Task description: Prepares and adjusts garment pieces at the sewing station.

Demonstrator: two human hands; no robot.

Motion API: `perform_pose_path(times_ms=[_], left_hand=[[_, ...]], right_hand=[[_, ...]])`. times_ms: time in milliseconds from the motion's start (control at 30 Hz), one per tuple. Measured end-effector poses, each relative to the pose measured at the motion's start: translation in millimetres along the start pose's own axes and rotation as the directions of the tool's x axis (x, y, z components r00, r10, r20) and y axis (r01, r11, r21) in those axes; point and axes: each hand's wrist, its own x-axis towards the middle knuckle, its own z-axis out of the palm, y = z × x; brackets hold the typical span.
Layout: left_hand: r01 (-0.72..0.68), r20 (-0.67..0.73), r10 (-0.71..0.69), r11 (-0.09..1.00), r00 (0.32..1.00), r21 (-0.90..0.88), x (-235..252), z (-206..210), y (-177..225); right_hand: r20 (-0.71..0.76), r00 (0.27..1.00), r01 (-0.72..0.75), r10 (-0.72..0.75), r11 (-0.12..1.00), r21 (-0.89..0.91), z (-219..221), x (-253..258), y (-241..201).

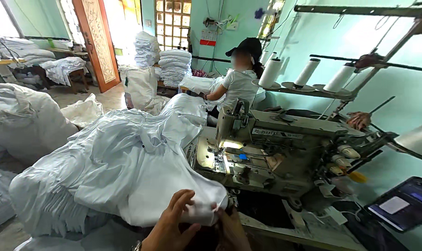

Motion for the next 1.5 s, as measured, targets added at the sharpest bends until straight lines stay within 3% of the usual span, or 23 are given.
perform_pose_path(times_ms=[67, 100, 167, 233, 367, 467, 567, 700, 767, 833, 900, 933, 1000, 1033, 1100, 1233, 1300, 1433, 1500], left_hand=[[-0.049, 0.009, 0.049, 0.933, 0.999, 0.358, -20.3, -1.4, -10.0], [-0.044, 0.067, 0.015, 0.889, 0.998, 0.455, -30.2, -0.9, -13.9], [0.008, 0.221, -0.130, 0.876, 0.967, 0.482, -41.0, 2.3, -16.8], [0.042, 0.258, -0.160, 0.912, 0.953, 0.409, -45.4, 4.1, -15.2], [-0.054, 0.054, 0.043, 0.975, 0.998, 0.215, -34.3, -3.5, 9.3], [-0.089, 0.005, 0.094, 0.916, 0.996, 0.391, -30.7, 5.1, 6.5], [-0.002, -0.069, 0.058, 0.783, 0.996, 0.623, -39.0, 4.5, -24.3], [0.263, -0.318, 0.000, 0.560, 0.948, 0.785, -41.6, -89.8, -42.4], [0.350, -0.411, 0.000, 0.525, 0.911, 0.776, -43.2, -148.4, -24.3], [0.363, -0.442, 0.014, 0.549, 0.897, 0.753, -45.2, -179.6, 3.3], [0.314, -0.348, -0.088, 0.668, 0.933, 0.675, -50.0, -181.2, 27.9], [0.294, -0.230, -0.193, 0.751, 0.954, 0.591, -51.4, -176.2, 34.4], [0.337, 0.042, -0.394, 0.833, 0.918, 0.439, -49.7, -157.8, 35.2], [0.354, 0.111, -0.432, 0.839, 0.895, 0.413, -48.6, -144.2, 29.9], [0.329, 0.140, -0.402, 0.869, 0.905, 0.369, -41.0, -110.4, 18.7], [0.179, 0.275, -0.190, 0.982, 0.943, 0.063, -12.1, -29.0, 24.5], [0.156, 0.306, -0.150, 0.988, 0.940, 0.006, -0.1, 4.9, 27.7], [0.193, 0.463, -0.197, 0.980, 0.864, 0.055, 21.2, 9.0, 21.7], [0.057, 0.329, -0.108, 0.985, 0.938, 0.163, 22.1, -7.6, 19.5]], right_hand=[[-0.048, 0.998, -0.046, 0.050, 0.994, 0.096, -0.3, -0.1, -7.9], [-0.020, 0.997, -0.079, 0.080, 0.996, 0.045, -0.8, -2.1, -6.7], [0.051, 0.992, -0.108, 0.112, 0.991, -0.081, -0.4, -7.2, 1.5], [0.112, 0.992, -0.048, 0.055, 0.997, -0.065, -0.7, -10.9, 3.9], [0.029, 0.998, 0.045, -0.052, 0.981, 0.190, -3.0, -12.5, -11.9], [0.111, 0.993, -0.035, 0.029, 0.998, 0.047, 13.1, -29.6, -7.3], [0.134, 0.991, 0.010, -0.015, 0.999, 0.034, 15.5, -31.5, -7.8], [-0.074, 0.997, 0.043, -0.037, 0.996, 0.080, 0.0, -15.7, -34.8], [-0.147, 0.989, 0.019, -0.010, 0.998, 0.062, -6.1, -9.1, -42.3], [-0.134, 0.991, -0.015, 0.019, 1.000, 0.027, -10.1, -6.1, -42.7], [-0.107, 0.994, -0.032, 0.032, 0.999, 0.003, -10.7, -4.7, -40.1], [-0.092, 0.995, -0.029, 0.029, 1.000, 0.000, -10.9, -2.6, -39.0], [-0.036, 0.999, -0.022, 0.021, 1.000, -0.008, -12.3, 0.1, -38.6], [0.002, 1.000, -0.029, 0.029, 0.999, -0.026, -13.8, -1.1, -38.4], [0.065, 0.997, -0.039, 0.043, 0.997, -0.067, -14.8, -5.5, -38.4], [0.116, 0.992, -0.028, 0.050, 0.981, -0.190, -0.8, -24.3, -32.2], [0.178, 0.983, -0.013, 0.048, 0.982, -0.191, 7.5, -30.8, -26.4], [0.275, 0.961, 0.038, 0.030, 0.970, -0.241, -1.9, -29.7, -23.3], [0.326, 0.944, 0.179, -0.040, 0.894, -0.410, -15.1, -26.0, -25.9]])
